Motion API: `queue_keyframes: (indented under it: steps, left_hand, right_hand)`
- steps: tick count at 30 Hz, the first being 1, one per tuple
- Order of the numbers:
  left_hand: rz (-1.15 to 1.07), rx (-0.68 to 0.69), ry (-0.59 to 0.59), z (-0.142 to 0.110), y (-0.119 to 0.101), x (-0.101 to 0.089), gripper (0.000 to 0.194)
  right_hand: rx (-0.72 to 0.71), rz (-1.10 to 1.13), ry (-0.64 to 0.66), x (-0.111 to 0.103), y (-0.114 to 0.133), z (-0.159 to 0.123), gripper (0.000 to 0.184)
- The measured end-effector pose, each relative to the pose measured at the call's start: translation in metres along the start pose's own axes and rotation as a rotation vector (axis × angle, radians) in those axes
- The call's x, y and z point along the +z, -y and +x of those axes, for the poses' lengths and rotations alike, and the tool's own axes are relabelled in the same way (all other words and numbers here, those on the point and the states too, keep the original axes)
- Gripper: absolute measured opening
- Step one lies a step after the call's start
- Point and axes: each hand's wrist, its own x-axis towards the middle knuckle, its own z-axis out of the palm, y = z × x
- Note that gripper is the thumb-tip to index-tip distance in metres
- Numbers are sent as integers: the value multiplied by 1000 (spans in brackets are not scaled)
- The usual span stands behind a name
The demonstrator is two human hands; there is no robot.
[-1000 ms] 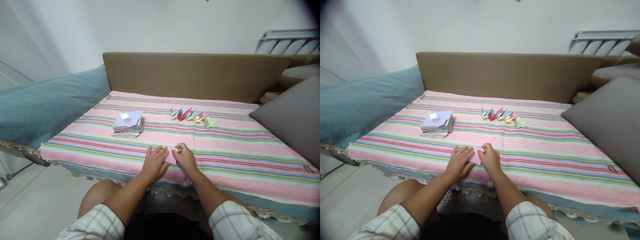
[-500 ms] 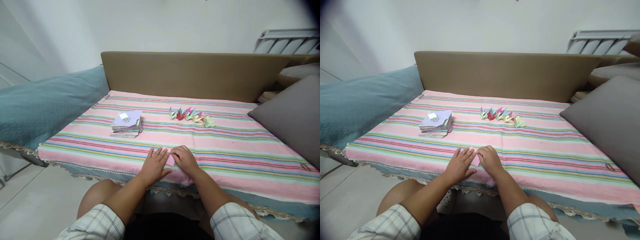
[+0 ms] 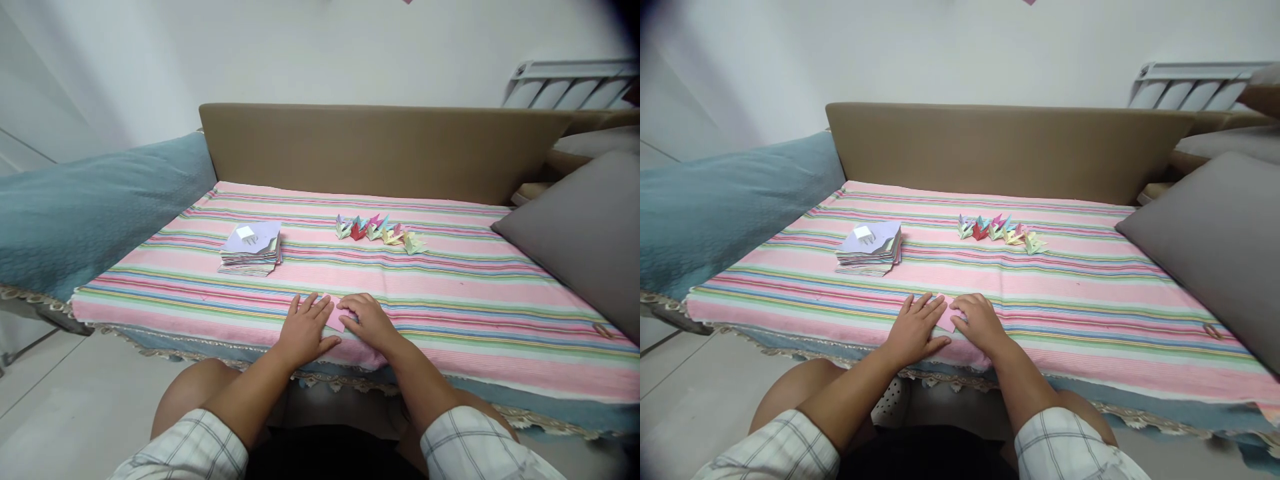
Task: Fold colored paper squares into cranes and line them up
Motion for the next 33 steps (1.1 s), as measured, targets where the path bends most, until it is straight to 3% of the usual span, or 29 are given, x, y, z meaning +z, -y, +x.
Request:
queue_keyframes:
  steps: [7,17,20,24,27,33]
  left_hand:
    - [-1,-5,12,0,0,0,68]
    - [40,-103,-12,-2,2,-2,84]
    - [66,-19,-44,-4,-5,-5,73]
    - [35,159,27,-4,-12,-3,59]
    - [4,161,74,-4,-10,1,65]
    - [14,99,57,-6,-2,-2,69]
  right_hand:
    - [7,-48,58,2,-3,-1,44]
    - [14,-147,131,0,-3,0,50]
    - [8,-142,131,-1,-2,0,53]
    - [1,-150,133,-2,0,0,52]
    - [4,-144,137,-2,0,-1,56]
    - [8,-137,145,-2,-2,-1,60]
